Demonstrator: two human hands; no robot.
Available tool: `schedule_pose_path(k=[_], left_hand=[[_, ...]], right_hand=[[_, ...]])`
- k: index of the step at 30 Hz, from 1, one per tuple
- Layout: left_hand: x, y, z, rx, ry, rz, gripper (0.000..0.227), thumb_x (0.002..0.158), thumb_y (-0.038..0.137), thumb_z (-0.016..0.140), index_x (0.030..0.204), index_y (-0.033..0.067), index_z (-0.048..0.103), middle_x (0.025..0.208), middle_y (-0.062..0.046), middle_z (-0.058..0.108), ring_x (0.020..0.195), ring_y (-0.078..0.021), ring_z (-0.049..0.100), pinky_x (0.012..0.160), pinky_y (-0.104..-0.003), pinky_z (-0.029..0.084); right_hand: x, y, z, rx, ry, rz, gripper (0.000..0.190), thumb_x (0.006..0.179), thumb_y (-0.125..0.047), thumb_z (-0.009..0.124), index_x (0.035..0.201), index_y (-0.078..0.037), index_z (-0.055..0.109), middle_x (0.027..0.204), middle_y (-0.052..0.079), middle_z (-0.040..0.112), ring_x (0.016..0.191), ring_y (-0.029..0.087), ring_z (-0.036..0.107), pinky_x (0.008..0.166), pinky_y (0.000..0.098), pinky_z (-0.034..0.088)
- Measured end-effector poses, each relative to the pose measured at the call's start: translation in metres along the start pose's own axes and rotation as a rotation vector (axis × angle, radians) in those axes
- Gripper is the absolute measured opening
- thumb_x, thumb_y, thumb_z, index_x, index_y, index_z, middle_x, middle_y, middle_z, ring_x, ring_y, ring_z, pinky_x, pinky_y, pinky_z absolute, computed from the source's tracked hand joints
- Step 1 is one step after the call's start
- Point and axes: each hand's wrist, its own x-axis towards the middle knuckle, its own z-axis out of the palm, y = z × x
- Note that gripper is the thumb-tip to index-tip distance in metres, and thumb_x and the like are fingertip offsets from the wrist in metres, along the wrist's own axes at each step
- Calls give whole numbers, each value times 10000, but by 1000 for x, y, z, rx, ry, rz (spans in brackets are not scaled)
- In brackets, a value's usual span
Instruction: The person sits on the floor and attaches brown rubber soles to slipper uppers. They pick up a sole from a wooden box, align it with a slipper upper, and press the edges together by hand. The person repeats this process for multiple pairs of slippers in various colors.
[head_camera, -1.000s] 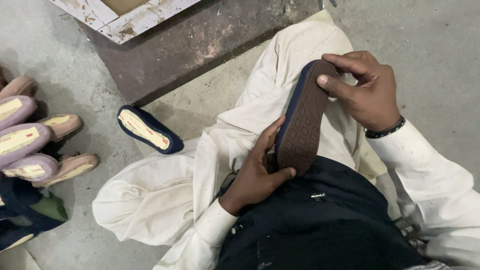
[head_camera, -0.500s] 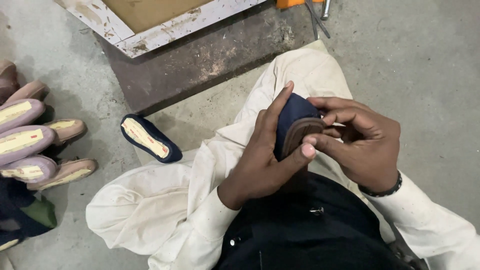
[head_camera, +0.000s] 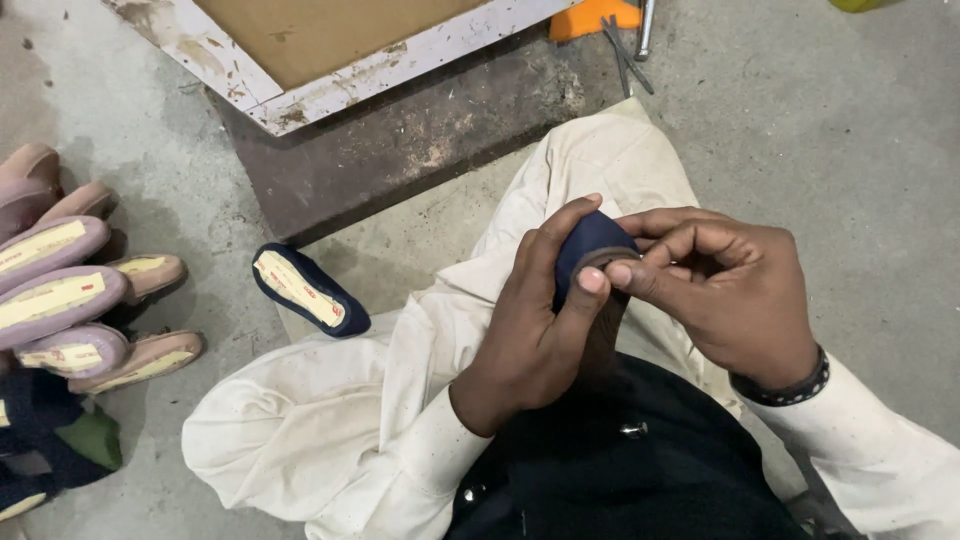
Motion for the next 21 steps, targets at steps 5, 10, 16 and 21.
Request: schedule_pose_path(k=[5,10,16,21], left_hand=[[6,-16,4,-155,78,90,616,1054,558,366,1484,122,428,1523,-120,523,1430,-266,510,1205,-396,377],[34,-28,-11,-344,100,27,650,1044,575,320,1470,106,463,1530,-124,490,1449,-243,461,1212,-373,340],[31,-44,-5,-576,101,-230,676,970,571,400,1462,109,438,1503,-121,487,1423,-230,474,1163,-361,396],[12,-48,5,-879,-13,-497,667,886,390,614,1413,70,358,1349,-270,552,1076,-380,696,891,-510,630]], right_hand=[[11,12,7,328,-2,273,477,719,28,830,1176,20,695,1094,185,770,995,234,780,940,293,663],[26,5,15,164,-80,68,342,954,-211,648,1254,-53,688,1255,144,716,1184,248,708,998,348,634],[25,21,20,247,-133,135,314,1005,-227,593,1267,-82,689,1236,131,707,1153,242,702,881,344,704],[11,44,20,130,-117,73,313,1015,-146,629,1314,-65,672,1225,124,710,1177,221,652,1031,340,533]])
